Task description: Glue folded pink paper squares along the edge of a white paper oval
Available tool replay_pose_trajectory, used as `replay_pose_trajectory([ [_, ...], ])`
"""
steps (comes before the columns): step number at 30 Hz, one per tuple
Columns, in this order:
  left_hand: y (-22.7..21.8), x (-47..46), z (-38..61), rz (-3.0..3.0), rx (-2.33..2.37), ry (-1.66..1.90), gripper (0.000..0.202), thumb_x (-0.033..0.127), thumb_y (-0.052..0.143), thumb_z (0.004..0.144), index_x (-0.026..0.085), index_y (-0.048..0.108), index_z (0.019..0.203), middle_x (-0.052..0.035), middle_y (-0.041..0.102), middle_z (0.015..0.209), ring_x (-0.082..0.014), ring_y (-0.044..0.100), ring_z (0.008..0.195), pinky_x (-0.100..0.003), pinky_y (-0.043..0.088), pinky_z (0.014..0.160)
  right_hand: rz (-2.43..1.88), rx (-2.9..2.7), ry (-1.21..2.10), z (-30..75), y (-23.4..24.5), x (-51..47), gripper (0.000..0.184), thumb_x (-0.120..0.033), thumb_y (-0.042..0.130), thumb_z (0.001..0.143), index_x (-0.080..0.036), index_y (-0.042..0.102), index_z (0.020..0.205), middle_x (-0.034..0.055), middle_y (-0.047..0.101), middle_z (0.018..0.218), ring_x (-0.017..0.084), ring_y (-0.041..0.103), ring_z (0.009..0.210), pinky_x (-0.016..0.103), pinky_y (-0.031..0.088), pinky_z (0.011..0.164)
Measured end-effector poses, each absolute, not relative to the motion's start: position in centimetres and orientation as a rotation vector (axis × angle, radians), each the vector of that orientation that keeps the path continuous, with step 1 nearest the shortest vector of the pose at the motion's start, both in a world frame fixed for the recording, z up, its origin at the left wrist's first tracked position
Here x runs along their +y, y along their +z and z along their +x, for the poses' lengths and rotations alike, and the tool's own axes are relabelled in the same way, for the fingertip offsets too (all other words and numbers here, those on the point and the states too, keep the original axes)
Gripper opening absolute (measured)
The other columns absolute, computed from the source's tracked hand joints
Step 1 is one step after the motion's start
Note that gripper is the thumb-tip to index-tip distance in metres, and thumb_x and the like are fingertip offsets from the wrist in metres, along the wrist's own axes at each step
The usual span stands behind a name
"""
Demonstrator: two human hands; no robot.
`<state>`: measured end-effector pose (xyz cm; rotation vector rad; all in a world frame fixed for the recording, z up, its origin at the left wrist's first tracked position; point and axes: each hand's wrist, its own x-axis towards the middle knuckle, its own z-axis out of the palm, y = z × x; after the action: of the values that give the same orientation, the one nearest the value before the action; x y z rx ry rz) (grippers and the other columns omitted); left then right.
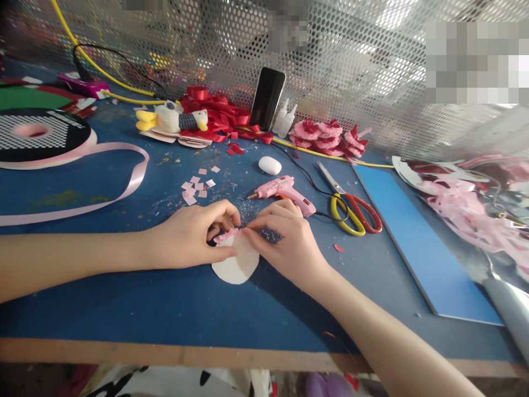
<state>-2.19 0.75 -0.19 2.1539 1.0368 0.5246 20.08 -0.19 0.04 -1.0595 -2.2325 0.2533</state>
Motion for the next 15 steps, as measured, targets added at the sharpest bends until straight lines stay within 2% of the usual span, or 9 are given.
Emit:
replay_pose_trajectory([
  [8,-0.14,0.76,-2.18,2.14,1.047,0.511,0.037,0.033,0.072,0.079,0.024,0.052,0.108,-0.0004,0.074,0.095,-0.0188,0.067,0.078,-0.028,0.042,0.062,-1.08,-2.219,0.334,20.36,0.5,-0.36,0.006,-0.022,0.068,0.09,-0.023,0.073,0.088,0.004,0.072,0.086,0.02,0.063,0.083,0.043,0.05,0.084],
  [15,-0.1,0.73,-2.22,2.141,1.051,0.504,0.037,0.034,0.072,0.079,0.024,0.052,0.108,-0.0006,0.074,0.096,-0.0188,0.067,0.079,-0.028,0.041,0.061,-1.033,-2.249,0.314,19.97,0.34,-0.15,0.009,-0.02,0.067,0.09,-0.023,0.071,0.083,0.003,0.072,0.082,0.019,0.063,0.079,0.043,0.049,0.081],
])
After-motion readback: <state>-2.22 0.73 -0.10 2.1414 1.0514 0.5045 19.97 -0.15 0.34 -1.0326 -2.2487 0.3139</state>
